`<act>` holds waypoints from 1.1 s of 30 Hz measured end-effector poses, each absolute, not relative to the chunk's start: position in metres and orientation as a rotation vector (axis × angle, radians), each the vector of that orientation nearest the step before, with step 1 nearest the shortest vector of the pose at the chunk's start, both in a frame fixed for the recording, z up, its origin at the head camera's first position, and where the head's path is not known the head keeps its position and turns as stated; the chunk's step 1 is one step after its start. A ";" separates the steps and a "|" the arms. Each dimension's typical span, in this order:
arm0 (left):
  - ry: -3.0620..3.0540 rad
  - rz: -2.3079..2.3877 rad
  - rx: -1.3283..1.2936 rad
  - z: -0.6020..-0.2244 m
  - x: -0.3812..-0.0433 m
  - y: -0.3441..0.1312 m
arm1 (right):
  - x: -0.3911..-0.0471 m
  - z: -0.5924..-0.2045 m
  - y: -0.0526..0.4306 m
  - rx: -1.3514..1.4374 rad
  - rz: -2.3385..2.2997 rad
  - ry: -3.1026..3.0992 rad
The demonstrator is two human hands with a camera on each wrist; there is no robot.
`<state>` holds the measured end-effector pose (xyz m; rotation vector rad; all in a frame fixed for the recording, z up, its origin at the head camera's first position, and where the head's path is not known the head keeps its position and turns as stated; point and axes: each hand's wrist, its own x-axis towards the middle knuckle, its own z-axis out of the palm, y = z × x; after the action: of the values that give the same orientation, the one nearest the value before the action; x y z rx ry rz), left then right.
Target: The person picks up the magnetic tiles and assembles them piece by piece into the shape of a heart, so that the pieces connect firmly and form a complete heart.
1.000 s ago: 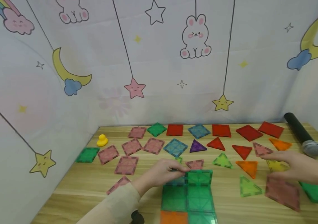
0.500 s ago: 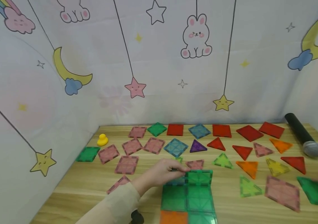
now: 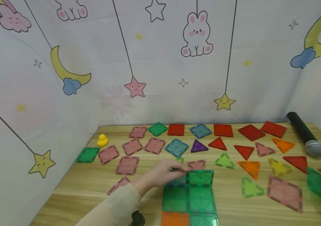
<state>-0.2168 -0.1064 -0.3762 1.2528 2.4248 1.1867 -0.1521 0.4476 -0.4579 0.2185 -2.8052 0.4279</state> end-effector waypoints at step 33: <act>2.455 1.152 1.183 -0.370 -0.213 -0.108 | -0.161 -0.394 0.176 1.099 1.277 -2.942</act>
<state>-0.2129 -0.1081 -0.3700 1.1831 2.4551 1.1515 -0.1612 0.1762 -0.3939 1.0992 -2.9424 1.2767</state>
